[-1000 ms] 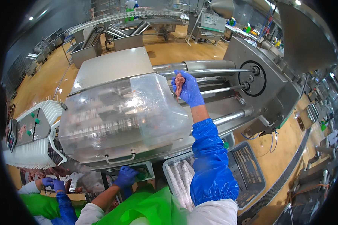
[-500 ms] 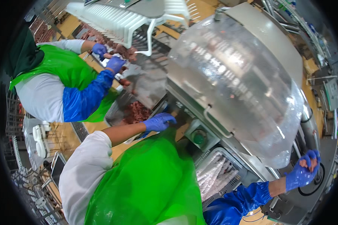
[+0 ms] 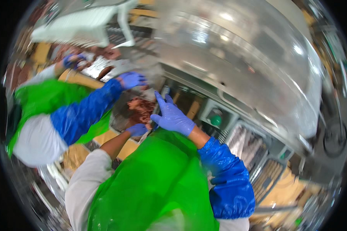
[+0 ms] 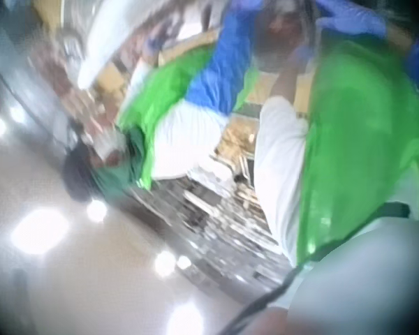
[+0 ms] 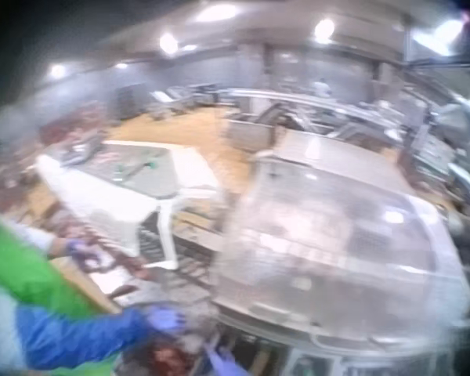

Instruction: The person operates a sausage stuffer, loading casings onto the machine and guiding the extruded meat into them. They then cut the filled casings into links and place them into a basket.

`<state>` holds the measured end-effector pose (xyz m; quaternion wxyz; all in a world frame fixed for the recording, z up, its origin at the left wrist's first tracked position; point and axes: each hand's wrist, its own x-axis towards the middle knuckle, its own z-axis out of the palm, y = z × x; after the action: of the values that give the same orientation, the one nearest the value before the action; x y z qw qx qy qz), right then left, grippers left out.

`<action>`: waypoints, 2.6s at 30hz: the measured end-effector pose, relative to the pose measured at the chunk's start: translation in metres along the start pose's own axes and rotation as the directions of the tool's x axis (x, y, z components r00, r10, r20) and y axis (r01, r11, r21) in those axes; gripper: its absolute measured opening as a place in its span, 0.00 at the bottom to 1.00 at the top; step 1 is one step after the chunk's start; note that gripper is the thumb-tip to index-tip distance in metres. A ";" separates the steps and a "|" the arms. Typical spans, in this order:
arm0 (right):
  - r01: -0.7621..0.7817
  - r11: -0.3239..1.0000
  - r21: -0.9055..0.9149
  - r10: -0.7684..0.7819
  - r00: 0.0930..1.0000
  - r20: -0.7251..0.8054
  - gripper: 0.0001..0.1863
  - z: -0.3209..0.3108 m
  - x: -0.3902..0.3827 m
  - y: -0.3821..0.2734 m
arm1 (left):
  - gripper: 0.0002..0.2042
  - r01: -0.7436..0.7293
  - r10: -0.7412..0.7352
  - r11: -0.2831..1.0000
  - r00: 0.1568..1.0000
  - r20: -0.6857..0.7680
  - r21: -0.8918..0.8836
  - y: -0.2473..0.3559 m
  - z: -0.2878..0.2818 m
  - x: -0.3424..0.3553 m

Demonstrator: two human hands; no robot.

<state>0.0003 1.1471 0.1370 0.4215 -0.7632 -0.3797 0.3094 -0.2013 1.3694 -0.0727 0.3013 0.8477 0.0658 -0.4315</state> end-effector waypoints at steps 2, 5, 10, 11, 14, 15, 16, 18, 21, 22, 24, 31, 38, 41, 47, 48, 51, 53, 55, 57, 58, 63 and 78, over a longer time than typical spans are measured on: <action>-0.249 0.961 0.120 0.228 0.960 0.164 0.33 -0.048 -0.028 0.007 | 0.16 0.003 -0.003 0.997 1.000 -0.004 -0.074 -0.022 0.018 -0.008; -0.322 0.815 0.482 0.393 0.918 -0.052 0.26 -0.103 -0.089 0.040 | 0.16 0.029 -0.029 1.000 0.998 0.058 0.011 -0.099 0.049 0.009; -0.404 0.650 0.644 0.667 0.708 -0.229 0.18 -0.096 -0.231 0.103 | 0.14 0.238 -0.238 0.961 0.971 -0.020 0.138 -0.073 0.036 -0.005; -0.399 0.629 0.667 0.698 0.668 -0.259 0.17 -0.086 -0.253 0.121 | 0.16 0.191 -0.178 0.957 0.981 -0.081 0.219 -0.073 0.031 0.005; -0.357 0.517 0.778 0.829 0.437 -0.350 0.15 -0.042 -0.327 0.139 | 0.24 -0.012 0.061 0.845 0.995 -0.073 0.535 -0.023 0.031 0.050; -0.292 0.477 0.829 0.861 0.344 -0.375 0.15 -0.034 -0.343 0.143 | 0.25 -0.171 0.296 0.732 0.952 -0.081 0.660 -0.034 0.038 0.068; -0.273 0.490 0.828 0.862 0.293 -0.413 0.14 -0.023 -0.357 0.135 | 0.26 -0.324 0.533 0.586 0.844 -0.053 0.743 -0.049 0.061 0.086; -0.228 0.322 0.919 0.943 0.158 -0.292 0.12 -0.017 -0.384 0.139 | 0.35 -0.323 0.369 0.493 0.918 0.142 0.808 -0.014 0.080 0.117; -0.282 0.265 0.922 0.957 -0.043 -0.288 0.12 0.017 -0.437 0.158 | 0.32 -0.329 0.227 0.435 0.941 0.252 0.838 -0.022 0.103 0.139; -0.249 0.213 0.945 0.961 -0.119 -0.248 0.12 0.034 -0.455 0.153 | 0.26 -0.253 0.140 0.442 0.967 0.212 0.861 -0.045 0.116 0.149; -0.218 0.137 0.966 0.959 -0.216 -0.184 0.12 0.061 -0.476 0.159 | 0.16 -0.212 0.019 0.410 0.974 0.225 0.887 -0.072 0.134 0.167; -0.697 0.205 0.687 0.925 -0.092 -0.368 0.16 0.168 -0.502 0.225 | 0.12 -0.317 -0.030 0.363 0.936 0.351 0.876 -0.090 0.089 0.089; -0.696 0.390 0.603 0.823 -0.031 -0.568 0.23 0.173 -0.394 0.247 | 0.19 -0.020 -0.315 0.615 0.910 0.268 0.789 -0.128 -0.005 0.044; -0.758 0.337 0.559 0.791 -0.094 -0.605 0.25 0.175 -0.370 0.266 | 0.18 -0.196 -0.014 0.783 0.943 0.332 0.590 -0.032 -0.027 0.051; -0.621 0.311 0.719 0.854 -0.150 -0.499 0.28 0.172 -0.363 0.259 | 0.17 -0.439 0.339 0.839 0.884 0.322 0.321 0.172 -0.052 0.073; -0.583 0.318 0.748 0.866 -0.143 -0.479 0.29 0.174 -0.363 0.261 | 0.17 -0.457 0.364 0.850 0.869 0.335 0.262 0.195 -0.052 0.078; -0.541 0.258 0.801 0.942 -0.042 -0.332 0.34 0.171 -0.375 0.274 | 0.18 -0.471 0.337 0.810 0.861 0.381 0.350 0.255 -0.048 0.086; -0.510 0.223 0.831 0.974 0.080 -0.212 0.36 0.163 -0.386 0.293 | 0.18 -0.469 0.305 0.807 0.851 0.427 0.359 0.277 -0.044 0.091; -0.413 0.370 0.832 0.929 0.186 -0.320 0.41 0.150 -0.393 0.304 | 0.18 -0.515 0.324 0.779 0.819 0.474 0.358 0.279 -0.040 0.100; -0.231 0.494 0.838 0.861 0.263 -0.435 0.43 0.129 -0.390 0.294 | 0.18 -0.544 0.276 0.729 0.788 0.550 0.414 0.291 -0.039 0.097; -0.289 0.500 0.816 0.858 0.294 -0.421 0.44 0.107 -0.392 0.285 | 0.18 -0.548 0.238 0.704 0.781 0.577 0.451 0.297 -0.036 0.095; -0.634 0.419 0.650 0.907 0.259 -0.333 0.36 0.063 -0.432 0.278 | 0.18 -0.684 0.200 0.586 0.643 0.740 0.435 0.374 -0.027 0.074; -0.812 0.541 0.220 0.639 0.227 -0.735 0.29 -0.031 -0.539 -0.022 | 0.14 -0.807 0.945 -0.171 0.028 0.325 0.566 0.570 -0.019 0.009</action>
<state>-0.2623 0.6897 0.2522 0.2577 -0.9411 0.2021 0.0841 0.0294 0.9176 0.1878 0.2005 0.7291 -0.6544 0.0000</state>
